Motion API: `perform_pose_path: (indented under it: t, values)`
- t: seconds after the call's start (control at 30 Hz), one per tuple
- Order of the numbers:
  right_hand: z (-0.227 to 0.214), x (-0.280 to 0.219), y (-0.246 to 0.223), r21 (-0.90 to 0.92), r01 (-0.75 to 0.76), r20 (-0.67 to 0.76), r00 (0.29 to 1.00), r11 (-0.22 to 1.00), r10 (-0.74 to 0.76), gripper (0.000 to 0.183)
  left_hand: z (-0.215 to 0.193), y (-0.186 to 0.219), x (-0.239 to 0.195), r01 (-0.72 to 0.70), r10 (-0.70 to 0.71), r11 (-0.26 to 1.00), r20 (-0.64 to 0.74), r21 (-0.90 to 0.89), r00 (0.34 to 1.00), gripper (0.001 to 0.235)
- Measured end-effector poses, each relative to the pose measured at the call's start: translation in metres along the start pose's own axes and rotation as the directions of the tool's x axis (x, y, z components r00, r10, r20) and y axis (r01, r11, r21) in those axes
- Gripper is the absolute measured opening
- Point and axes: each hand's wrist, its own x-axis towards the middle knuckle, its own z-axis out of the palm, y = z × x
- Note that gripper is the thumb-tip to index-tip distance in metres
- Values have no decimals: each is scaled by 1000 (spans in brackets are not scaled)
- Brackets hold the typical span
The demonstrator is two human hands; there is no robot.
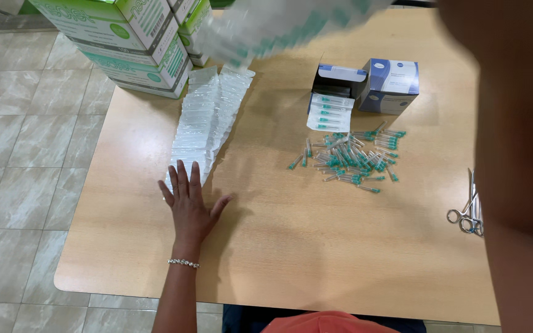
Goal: The person unpacks individually wrapped syringes from a long plastic strip, placing them on the table. They then pick up a new strip and continue the process. Medical boxes and surgical tools are visible on the table.
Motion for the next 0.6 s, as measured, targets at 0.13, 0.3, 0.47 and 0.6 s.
perform_pose_path:
  t: [0.13, 0.3, 0.47, 0.6]
  values:
    - [18, -39, -33, 124, 67, -26, 998, 990, -65, 28, -29, 40, 12, -2, -27, 867, -51, -499, 998, 134]
    - [38, -84, -45, 261, 32, 66, 996, 965, -51, 28, -75, 101, 26, -76, 141, 665, 25, -743, 990, 128]
    - [64, -117, -5, 370, -143, 36, 990, 918, 139, 16, -64, 142, 10, 259, 244, 416, 381, -872, 892, 18]
    - [95, -167, 66, 253, -379, -30, 917, 890, 398, 19, -41, 140, 4, 548, 370, 354, 652, -758, 662, 22]
